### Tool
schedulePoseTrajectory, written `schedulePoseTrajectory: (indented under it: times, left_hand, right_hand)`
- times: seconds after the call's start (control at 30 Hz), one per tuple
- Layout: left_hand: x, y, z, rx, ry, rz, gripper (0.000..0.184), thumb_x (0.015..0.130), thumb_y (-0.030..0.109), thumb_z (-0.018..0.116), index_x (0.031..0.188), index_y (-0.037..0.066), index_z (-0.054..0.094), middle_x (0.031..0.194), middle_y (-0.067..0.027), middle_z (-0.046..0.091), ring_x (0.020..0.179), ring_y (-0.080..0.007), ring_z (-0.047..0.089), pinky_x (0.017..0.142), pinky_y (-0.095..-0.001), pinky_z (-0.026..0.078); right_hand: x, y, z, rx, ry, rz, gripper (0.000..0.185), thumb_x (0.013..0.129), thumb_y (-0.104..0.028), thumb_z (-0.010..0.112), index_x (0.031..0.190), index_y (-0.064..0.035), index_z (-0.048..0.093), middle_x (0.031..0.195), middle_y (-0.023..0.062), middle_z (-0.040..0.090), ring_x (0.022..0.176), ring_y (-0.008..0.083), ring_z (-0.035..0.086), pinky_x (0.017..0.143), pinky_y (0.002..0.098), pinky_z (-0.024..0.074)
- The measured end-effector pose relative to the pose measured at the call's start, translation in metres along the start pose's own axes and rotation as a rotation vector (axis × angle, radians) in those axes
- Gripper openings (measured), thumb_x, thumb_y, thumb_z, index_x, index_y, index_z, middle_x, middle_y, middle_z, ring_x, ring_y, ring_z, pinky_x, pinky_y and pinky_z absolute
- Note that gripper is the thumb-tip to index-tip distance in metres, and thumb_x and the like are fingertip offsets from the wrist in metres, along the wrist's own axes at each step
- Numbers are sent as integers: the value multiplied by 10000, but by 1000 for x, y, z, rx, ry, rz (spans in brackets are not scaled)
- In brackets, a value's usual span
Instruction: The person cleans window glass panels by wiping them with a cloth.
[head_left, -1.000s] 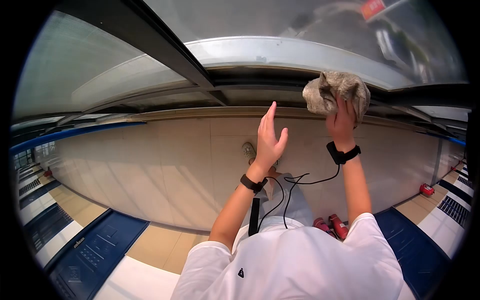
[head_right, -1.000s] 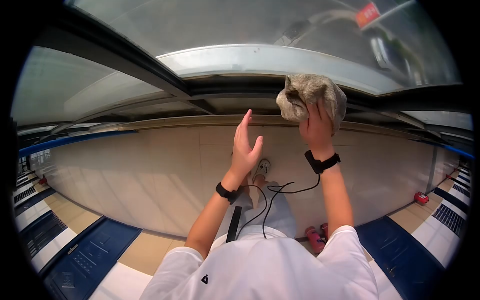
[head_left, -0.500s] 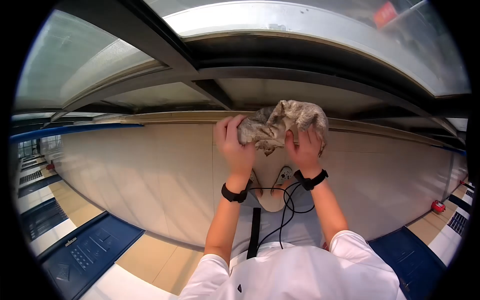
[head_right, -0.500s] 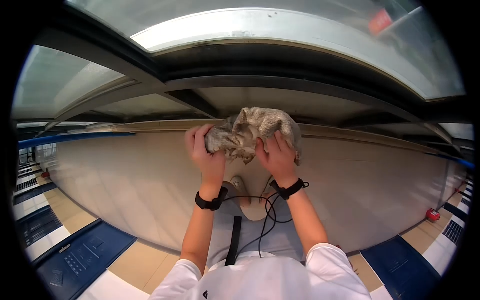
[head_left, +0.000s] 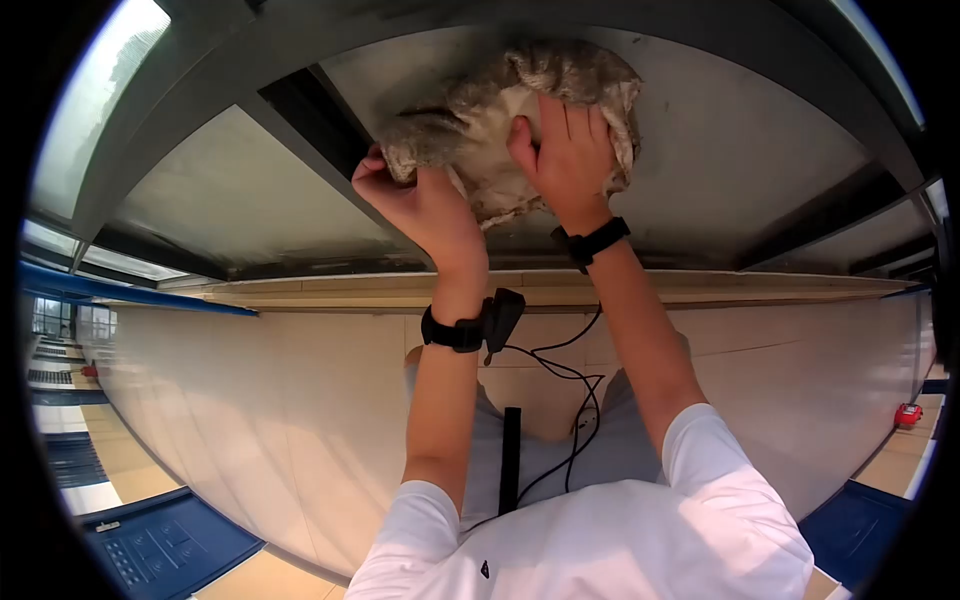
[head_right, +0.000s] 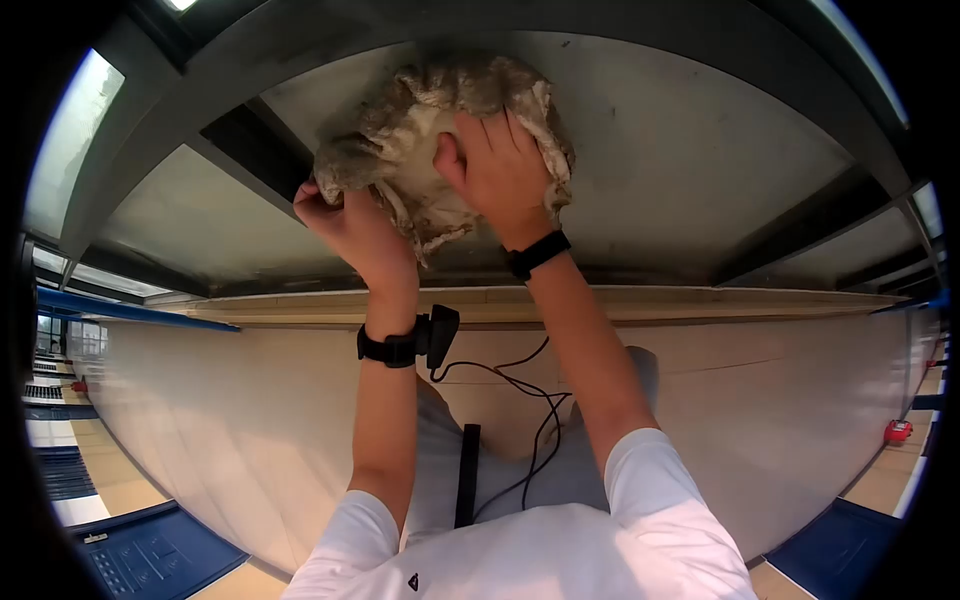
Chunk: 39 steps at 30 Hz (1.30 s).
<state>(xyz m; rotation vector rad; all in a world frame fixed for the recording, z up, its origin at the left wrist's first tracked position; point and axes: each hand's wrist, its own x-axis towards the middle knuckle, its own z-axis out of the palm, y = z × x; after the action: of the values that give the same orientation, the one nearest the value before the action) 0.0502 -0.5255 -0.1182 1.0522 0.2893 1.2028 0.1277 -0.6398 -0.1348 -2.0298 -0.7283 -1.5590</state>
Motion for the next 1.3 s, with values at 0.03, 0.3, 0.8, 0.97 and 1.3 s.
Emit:
schedulePoseTrajectory:
  times: [0.03, 0.3, 0.8, 0.97, 1.3]
  left_hand:
    - [-3, 3, 1, -72, -56, -56, 235, 922, -12, 600, 1126, 10, 485, 1157, -80, 509, 994, -148, 484, 933, -256, 400]
    - [13, 1, -12, -149, -328, -22, 416, 1012, 111, 586, 1396, -18, 489, 1343, -132, 450, 1144, -187, 513, 1018, -323, 398]
    - [40, 24, 28, 594, -235, 1095, 187, 950, 120, 573, 973, -65, 562, 1101, -296, 472, 989, -427, 477, 871, -520, 385]
    - [55, 5, 27, 769, -181, 1150, 231, 944, 141, 584, 840, -65, 576, 999, -303, 501, 986, -486, 479, 1000, -650, 356]
    - [61, -52, -8, 812, -280, 1001, 233, 877, 162, 595, 843, -66, 628, 977, -292, 543, 1013, -492, 543, 1171, -656, 302]
  right_hand:
    - [3, 2, 4, 32, 60, -27, 276, 844, -220, 749, 1061, -54, 717, 833, 106, 606, 743, 302, 572, 759, 388, 522]
    - [31, -14, -20, 96, 201, 29, 449, 808, -205, 782, 1245, -136, 711, 1190, 149, 552, 1053, 354, 545, 897, 454, 479]
    - [67, -48, -35, 196, 92, -39, 435, 849, -116, 683, 1280, -121, 631, 1133, 143, 543, 1135, 377, 546, 884, 452, 538]
    - [62, -52, -16, 41, 46, -64, 444, 887, -113, 645, 1328, -106, 595, 1158, 118, 556, 1137, 325, 554, 958, 416, 510]
    - [20, -52, 24, 0, -75, -218, 395, 934, -137, 651, 1313, -31, 616, 1117, 77, 646, 1019, 262, 605, 1037, 392, 489]
